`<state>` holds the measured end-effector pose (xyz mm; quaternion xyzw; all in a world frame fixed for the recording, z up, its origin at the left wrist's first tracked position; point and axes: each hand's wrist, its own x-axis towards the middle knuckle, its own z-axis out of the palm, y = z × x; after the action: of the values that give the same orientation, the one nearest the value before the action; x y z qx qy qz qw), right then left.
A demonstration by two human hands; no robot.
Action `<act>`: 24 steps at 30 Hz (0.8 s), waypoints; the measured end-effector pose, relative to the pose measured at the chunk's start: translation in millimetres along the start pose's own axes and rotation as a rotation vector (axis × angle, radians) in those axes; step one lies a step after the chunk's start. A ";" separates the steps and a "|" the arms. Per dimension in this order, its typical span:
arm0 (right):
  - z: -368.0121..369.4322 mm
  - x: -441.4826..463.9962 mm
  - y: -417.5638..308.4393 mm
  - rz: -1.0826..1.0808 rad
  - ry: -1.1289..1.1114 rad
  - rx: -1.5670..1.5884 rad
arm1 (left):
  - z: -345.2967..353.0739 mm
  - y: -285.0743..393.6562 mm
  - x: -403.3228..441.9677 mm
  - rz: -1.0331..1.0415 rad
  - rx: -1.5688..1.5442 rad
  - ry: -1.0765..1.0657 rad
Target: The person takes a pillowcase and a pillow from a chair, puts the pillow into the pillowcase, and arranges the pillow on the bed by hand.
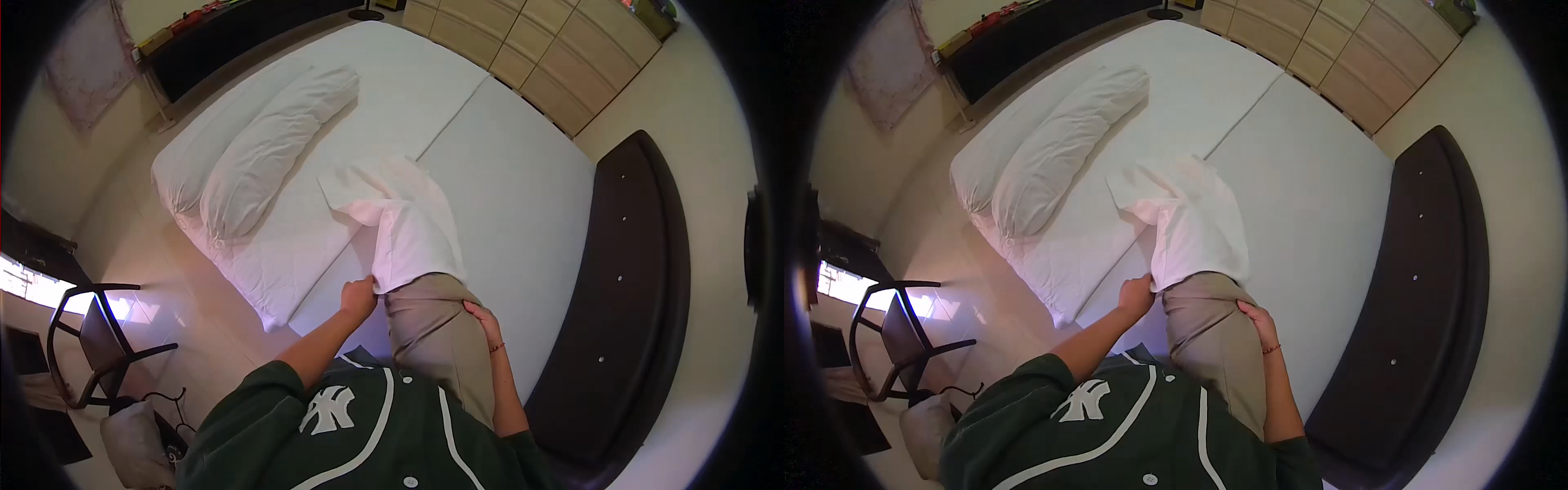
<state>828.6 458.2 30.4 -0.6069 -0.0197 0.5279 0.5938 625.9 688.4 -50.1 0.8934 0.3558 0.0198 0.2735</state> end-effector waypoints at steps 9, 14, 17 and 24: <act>7.9 -12.0 -12.9 -0.221 0.155 -0.333 | -66.9 77.0 -68.0 0.181 -0.336 -0.031; 63.2 -20.8 -18.2 -0.244 0.100 -0.427 | -71.7 98.0 -12.5 0.255 -0.320 0.317; 73.3 -25.2 -20.3 -0.245 0.052 -0.434 | -82.9 103.8 16.5 0.224 -0.126 0.158; 33.0 -2.6 -35.8 -0.514 0.345 -0.746 | -79.2 166.3 -27.7 0.545 -0.418 -0.026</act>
<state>827.1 490.2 67.2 -0.8325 -0.2582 0.2127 0.4417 690.9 608.8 105.2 0.8805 0.0886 0.1530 0.4398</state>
